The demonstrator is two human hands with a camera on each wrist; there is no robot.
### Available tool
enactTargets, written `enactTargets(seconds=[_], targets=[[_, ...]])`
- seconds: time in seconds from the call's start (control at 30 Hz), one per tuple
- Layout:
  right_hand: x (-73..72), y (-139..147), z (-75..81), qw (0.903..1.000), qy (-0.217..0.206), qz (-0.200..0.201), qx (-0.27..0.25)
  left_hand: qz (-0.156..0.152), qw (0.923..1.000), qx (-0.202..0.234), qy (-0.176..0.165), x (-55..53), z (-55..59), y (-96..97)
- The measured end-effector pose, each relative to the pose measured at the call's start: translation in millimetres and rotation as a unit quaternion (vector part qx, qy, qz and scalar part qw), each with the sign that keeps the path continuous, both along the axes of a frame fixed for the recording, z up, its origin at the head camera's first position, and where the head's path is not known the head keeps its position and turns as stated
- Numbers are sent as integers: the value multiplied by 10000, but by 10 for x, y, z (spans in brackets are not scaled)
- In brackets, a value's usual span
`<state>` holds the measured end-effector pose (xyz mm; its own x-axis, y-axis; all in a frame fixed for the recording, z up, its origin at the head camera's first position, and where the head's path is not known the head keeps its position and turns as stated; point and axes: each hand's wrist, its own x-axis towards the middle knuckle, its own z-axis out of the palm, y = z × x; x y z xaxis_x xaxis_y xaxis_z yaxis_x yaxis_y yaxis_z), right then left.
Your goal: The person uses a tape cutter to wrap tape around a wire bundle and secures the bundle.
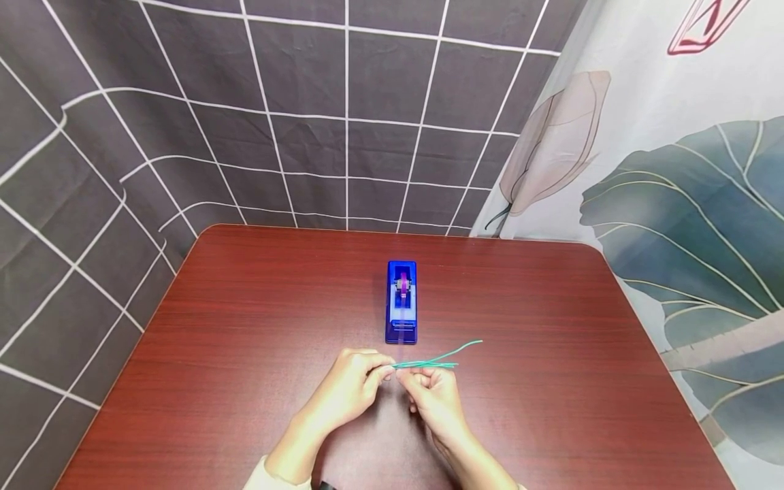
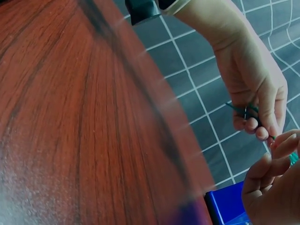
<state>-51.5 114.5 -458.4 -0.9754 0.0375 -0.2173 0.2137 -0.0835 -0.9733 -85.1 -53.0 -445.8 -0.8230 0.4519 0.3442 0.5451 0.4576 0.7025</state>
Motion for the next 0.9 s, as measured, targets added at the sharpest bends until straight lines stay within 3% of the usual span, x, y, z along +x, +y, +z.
enactTargets(seconds=[0.27,0.53,0.9], targets=[[-7,14,15,9997,56,-78,210,-1,9999,1,-121,-1,26,-2],[1,27,11,9978,100,128,-642,-29,9994,69,-341,-3,52,-13],[5,13,-21,9938,327,221,-1042,-166,9994,66,-309,-19,53,-23]])
